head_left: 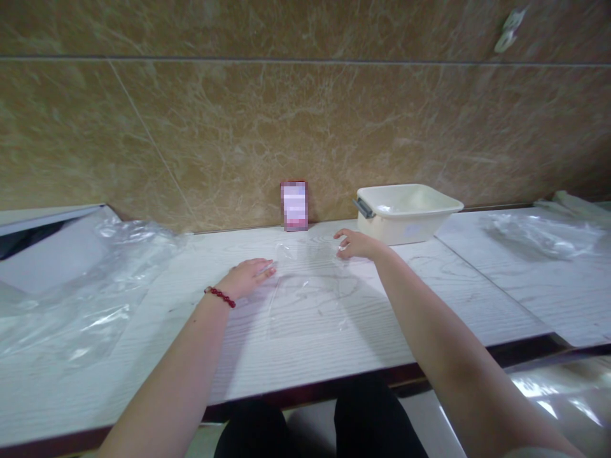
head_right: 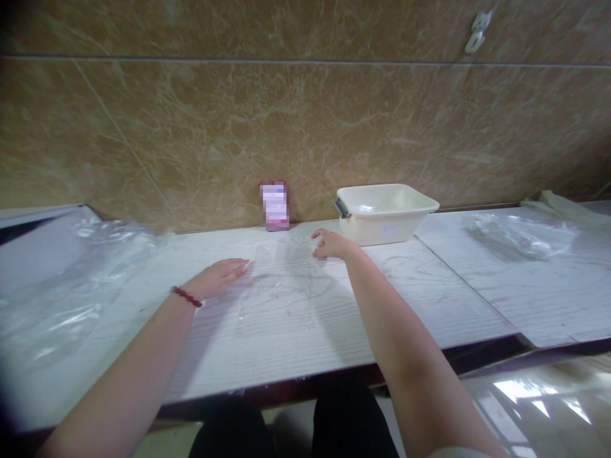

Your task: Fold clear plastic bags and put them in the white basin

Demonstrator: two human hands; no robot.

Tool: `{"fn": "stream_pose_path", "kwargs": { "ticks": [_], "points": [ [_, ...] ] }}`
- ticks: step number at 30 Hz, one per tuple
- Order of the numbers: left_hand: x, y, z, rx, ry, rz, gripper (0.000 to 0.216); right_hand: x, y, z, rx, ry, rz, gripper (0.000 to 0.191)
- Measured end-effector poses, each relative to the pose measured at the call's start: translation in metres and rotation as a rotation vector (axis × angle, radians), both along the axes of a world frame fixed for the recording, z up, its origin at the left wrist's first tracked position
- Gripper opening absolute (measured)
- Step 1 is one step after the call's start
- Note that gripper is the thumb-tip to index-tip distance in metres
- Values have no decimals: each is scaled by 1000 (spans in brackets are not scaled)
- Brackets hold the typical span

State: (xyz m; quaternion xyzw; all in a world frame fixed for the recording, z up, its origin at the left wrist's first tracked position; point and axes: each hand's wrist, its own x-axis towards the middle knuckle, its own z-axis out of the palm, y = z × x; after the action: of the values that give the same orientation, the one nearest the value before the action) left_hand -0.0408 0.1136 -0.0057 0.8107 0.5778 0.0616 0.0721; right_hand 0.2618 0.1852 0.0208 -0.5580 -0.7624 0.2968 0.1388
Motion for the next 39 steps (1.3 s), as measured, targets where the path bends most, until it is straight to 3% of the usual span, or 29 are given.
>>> {"fn": "stream_pose_path", "kwargs": {
  "ticks": [4, 10, 15, 22, 31, 39],
  "points": [
    [-1, 2, -2, 3, -7, 3, 61, 2, 4, -2, 21, 77, 39, 55],
    [10, -3, 6, 130, -84, 45, 61, -11, -2, -3, -8, 253, 51, 42],
    [27, -10, 15, 197, -181, -29, 56, -29, -8, -9, -21, 342, 5, 31],
    [33, -12, 17, 170, -217, -49, 54, -41, -12, -17, 19, 273, 4, 24],
    [28, -8, 14, 214, -217, -65, 50, -46, -14, -13, -333, 601, -41, 21],
    [43, -10, 15, 277, -145, 7, 39, -45, -9, -25, -401, 704, -59, 16]
  ]
}}
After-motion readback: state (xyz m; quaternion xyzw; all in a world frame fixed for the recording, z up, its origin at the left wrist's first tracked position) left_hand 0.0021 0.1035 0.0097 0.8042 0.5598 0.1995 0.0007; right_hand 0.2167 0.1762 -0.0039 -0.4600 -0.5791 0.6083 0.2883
